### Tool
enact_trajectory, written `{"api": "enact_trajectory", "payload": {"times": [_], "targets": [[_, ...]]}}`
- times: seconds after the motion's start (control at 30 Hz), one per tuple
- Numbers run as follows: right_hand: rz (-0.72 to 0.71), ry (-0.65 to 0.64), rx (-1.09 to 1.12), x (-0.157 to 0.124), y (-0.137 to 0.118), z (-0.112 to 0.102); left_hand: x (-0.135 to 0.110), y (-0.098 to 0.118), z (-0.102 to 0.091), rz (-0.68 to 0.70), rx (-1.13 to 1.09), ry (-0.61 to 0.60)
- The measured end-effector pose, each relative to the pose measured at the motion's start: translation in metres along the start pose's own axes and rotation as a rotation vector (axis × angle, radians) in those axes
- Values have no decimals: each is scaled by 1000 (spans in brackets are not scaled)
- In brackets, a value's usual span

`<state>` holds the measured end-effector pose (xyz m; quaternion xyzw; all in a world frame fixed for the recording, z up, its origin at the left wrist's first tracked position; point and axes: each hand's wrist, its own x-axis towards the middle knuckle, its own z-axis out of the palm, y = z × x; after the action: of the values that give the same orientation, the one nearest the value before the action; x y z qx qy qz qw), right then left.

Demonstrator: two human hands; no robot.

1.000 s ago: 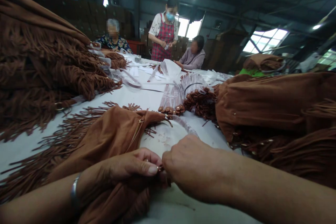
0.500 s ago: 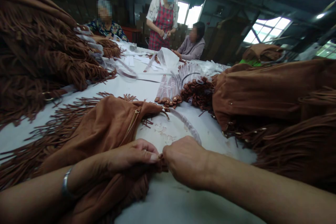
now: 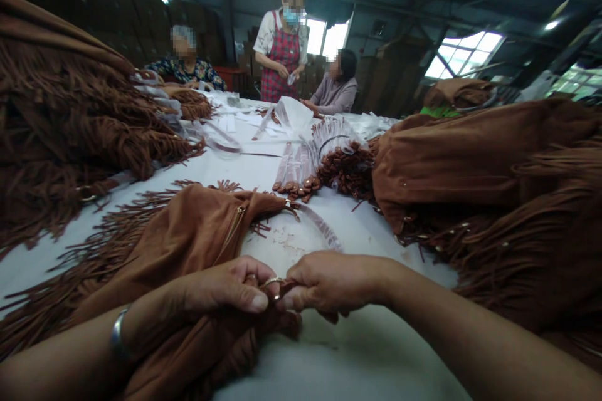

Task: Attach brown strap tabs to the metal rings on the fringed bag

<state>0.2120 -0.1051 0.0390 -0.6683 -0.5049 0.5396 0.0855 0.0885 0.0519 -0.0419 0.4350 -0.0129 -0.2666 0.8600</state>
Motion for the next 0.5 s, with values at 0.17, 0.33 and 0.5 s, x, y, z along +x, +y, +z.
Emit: {"api": "enact_trajectory", "payload": {"times": [0.17,0.33,0.5], "targets": [[-129,62,230,14,5,3,-2,3,-2,75,-64,-28],[-84,283,111,-1,13,16,-11,10,15,68,447,317],[-14,358,-5,-32,10,29,-36,-4,34,118,1463,495]]}}
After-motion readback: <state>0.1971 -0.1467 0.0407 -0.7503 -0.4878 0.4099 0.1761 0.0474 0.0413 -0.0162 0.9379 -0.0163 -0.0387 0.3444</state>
